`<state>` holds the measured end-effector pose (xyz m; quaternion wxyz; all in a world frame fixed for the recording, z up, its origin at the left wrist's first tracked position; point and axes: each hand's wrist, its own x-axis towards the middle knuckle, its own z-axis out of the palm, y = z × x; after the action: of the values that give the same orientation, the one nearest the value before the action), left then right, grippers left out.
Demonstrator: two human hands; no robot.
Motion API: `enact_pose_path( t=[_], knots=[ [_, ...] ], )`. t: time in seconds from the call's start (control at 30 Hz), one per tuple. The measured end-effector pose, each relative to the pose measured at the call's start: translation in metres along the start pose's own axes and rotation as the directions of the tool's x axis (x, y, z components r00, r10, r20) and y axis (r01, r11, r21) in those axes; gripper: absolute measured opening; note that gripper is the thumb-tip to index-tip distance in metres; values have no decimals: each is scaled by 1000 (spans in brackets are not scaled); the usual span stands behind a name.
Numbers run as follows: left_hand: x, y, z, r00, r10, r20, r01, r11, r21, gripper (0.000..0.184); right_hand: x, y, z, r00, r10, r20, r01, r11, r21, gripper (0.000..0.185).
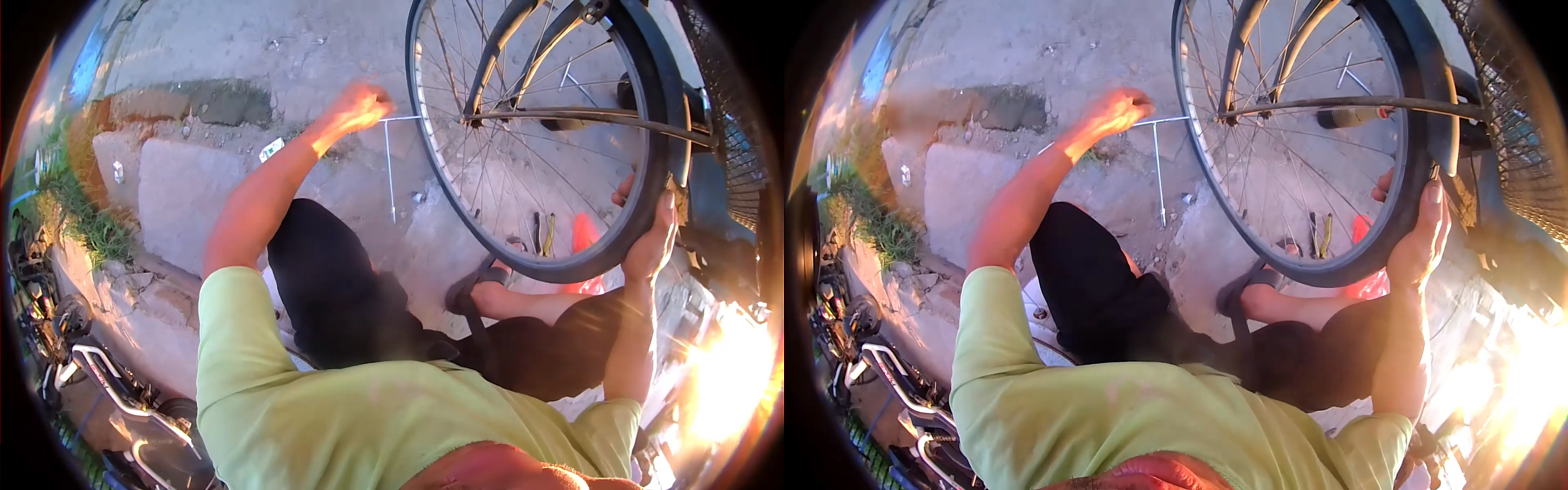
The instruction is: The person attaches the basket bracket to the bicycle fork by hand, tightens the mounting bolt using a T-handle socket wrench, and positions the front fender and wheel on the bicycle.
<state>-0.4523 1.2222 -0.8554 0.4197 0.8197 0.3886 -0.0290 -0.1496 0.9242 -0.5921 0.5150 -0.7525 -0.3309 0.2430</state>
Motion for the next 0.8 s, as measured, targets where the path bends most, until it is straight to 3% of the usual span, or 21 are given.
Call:
enact_pose_path(
  t=[0.07,0.1,0.13,0.17,0.23,0.33,0.43,0.53,0.6,0.67,0.73,0.8],
  knots=[
    [30,-50,40,998,39,47,-47,983,179,35,-3,-10,6,1000,19,16,-19,1000,-12,62],
    [56,-70,61,971,-70,227,-10,943,333,40,-6,-13,11,997,55,-45,-54,998,18,56],
    [82,-91,81,987,59,149,-110,925,363,43,-5,-11,4,1000,-26,-1,26,999,-47,56],
    [67,-115,105,987,137,88,-161,909,384,48,-4,-15,5,1000,-2,6,2,1000,-30,57],
    [38,-41,60,952,-90,293,-41,910,414,55,-5,-14,5,1000,2,17,-2,1000,0,58],
    [31,-2,65,963,-178,202,51,857,512,54,-6,-21,7,1000,18,18,-18,1000,-16,58],
    [66,-54,121,977,-169,127,56,787,614,45,-7,-22,7,999,22,27,-22,1000,-23,54],
    [71,-68,123,948,-153,280,-2,875,484,35,-6,-22,6,999,36,27,-35,999,-26,51],
    [73,-63,100,843,-265,468,62,913,404,33,-5,-24,8,999,41,27,-41,999,2,50],
    [66,-46,64,778,-299,553,112,932,346,31,-3,-25,8,999,11,54,-8,999,-51,53],
    [57,-33,36,788,-277,550,128,947,294,31,-1,-23,3,995,8,98,5,991,-130,59],
    [48,-42,17,954,-63,293,-21,961,274,32,-3,-26,4,998,-13,61,24,981,-192,57]
  ],
)
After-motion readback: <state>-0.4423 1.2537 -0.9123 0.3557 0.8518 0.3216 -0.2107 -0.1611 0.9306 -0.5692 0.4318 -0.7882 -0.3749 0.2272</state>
